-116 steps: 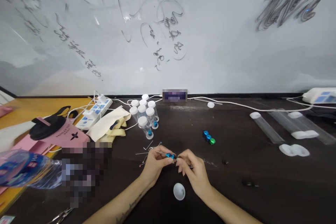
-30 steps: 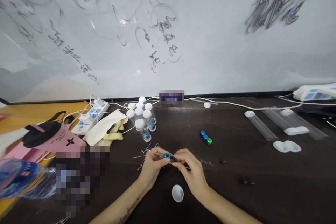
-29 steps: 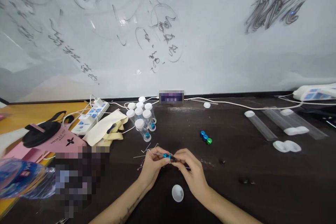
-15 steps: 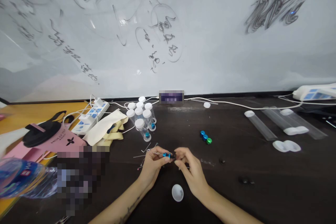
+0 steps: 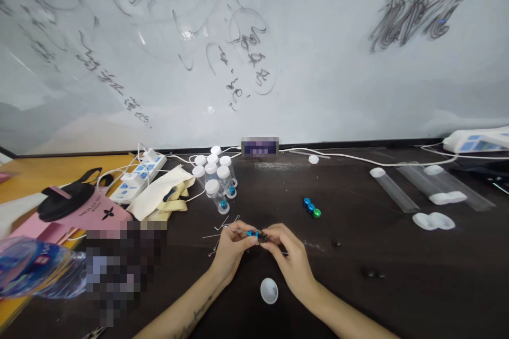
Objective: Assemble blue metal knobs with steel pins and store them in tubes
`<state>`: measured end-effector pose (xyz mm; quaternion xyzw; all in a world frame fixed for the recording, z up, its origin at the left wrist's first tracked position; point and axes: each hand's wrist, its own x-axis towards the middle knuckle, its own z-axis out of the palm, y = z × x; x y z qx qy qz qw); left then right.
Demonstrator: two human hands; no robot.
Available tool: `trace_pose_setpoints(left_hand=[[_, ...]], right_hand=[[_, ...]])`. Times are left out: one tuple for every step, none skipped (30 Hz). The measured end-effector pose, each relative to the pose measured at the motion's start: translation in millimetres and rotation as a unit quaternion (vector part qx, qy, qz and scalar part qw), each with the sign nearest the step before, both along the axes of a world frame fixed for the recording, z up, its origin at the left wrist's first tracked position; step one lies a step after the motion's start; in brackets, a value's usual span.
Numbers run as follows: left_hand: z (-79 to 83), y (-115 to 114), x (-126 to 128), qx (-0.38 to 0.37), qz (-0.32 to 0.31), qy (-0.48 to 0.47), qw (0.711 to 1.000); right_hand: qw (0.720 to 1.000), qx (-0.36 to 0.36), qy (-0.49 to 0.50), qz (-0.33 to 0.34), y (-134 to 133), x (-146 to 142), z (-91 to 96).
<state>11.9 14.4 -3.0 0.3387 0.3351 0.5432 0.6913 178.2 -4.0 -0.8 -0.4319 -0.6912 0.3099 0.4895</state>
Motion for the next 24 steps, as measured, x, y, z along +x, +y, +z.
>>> trace_pose_setpoints(left_hand=[[0.4, 0.2, 0.0, 0.001, 0.0, 0.0, 1.0], [0.7, 0.4, -0.1, 0.001, 0.0, 0.0, 1.0], [0.8, 0.6, -0.1, 0.0, 0.0, 0.0, 1.0], [0.8, 0.8, -0.2, 0.0, -0.001, 0.0, 1.0], [0.7, 1.0, -0.3, -0.001, -0.002, 0.0, 1.0], [0.4, 1.1, -0.4, -0.001, -0.003, 0.002, 1.0], [0.1, 1.1, -0.4, 0.0, -0.004, 0.003, 1.0], [-0.3, 1.0, -0.5, 0.0, -0.006, 0.005, 1.0], [-0.6, 0.8, -0.5, 0.0, -0.008, 0.007, 1.0], [-0.8, 0.6, -0.5, -0.001, -0.009, 0.008, 1.0], [-0.8, 0.5, -0.5, -0.002, -0.011, 0.008, 1.0], [-0.7, 0.4, -0.5, -0.003, -0.011, 0.009, 1.0], [-0.5, 0.3, -0.5, -0.004, -0.011, 0.009, 1.0], [-0.2, 0.4, -0.6, -0.005, -0.01, 0.01, 1.0], [0.1, 0.4, -0.7, -0.005, -0.009, 0.01, 1.0], [0.5, 0.4, -0.9, -0.005, -0.007, 0.011, 1.0], [0.7, 0.3, -1.1, -0.004, -0.006, 0.01, 1.0], [0.9, 0.2, -1.2, -0.003, -0.006, 0.009, 1.0], [0.8, 0.0, -1.3, -0.002, -0.006, 0.008, 1.0], [0.7, -0.2, -1.4, -0.002, -0.006, 0.008, 1.0], [0.4, -0.5, -1.4, -0.001, -0.008, 0.009, 1.0], [0.1, -0.7, -1.3, -0.001, -0.009, 0.009, 1.0], [-0.3, -0.8, -1.3, 0.0, -0.01, 0.01, 1.0], [-0.6, -0.9, -1.2, 0.002, -0.012, 0.011, 1.0]], right_hand=[[1.0, 0.003, 0.001, 0.0, 0.1, -0.1, -0.4], [1.0, 0.006, 0.001, 0.0, 0.3, -0.2, -0.7], [1.0, 0.009, 0.001, -0.001, 0.5, -0.3, -1.0], [1.0, 0.011, 0.001, -0.001, 0.7, -0.5, -1.1], [1.0, 0.012, 0.001, -0.002, 0.9, -0.6, -1.1], [1.0, 0.013, 0.0, -0.002, 1.0, -0.7, -1.0], [1.0, 0.013, -0.001, -0.004, 1.2, -0.7, -0.8], [1.0, 0.013, -0.002, -0.006, 1.2, -0.7, -0.5], [1.0, 0.012, -0.003, -0.007, 1.2, -0.6, -0.2], [1.0, 0.011, -0.004, -0.009, 1.1, -0.5, 0.1], [1.0, 0.012, -0.005, -0.01, 1.0, -0.5, 0.4], [1.0, 0.013, -0.006, -0.011, 0.9, -0.4, 0.6], [1.0, 0.015, -0.006, -0.011, 0.9, -0.4, 0.6], [1.0, 0.018, -0.006, -0.011, 0.9, -0.4, 0.5], [1.0, 0.021, -0.005, -0.011, 0.9, -0.5, 0.4], [1.0, 0.023, -0.005, -0.012, 0.9, -0.5, 0.2], [1.0, 0.025, -0.004, -0.012, 0.8, -0.5, 0.0], [1.0, 0.026, -0.004, -0.013, 0.7, -0.5, 0.0], [1.0, 0.026, -0.004, -0.014, 0.6, -0.5, 0.2], [1.0, 0.026, -0.004, -0.014, 0.4, -0.4, 0.5], [1.0, 0.024, -0.005, -0.013, 0.2, -0.3, 1.0], [1.0, 0.021, -0.006, -0.012, 0.2, -0.2, 1.7], [1.0, 0.018, -0.007, -0.011, 0.2, -0.2, 2.4], [1.0, 0.016, -0.008, -0.01, 0.3, -0.2, 3.1]])
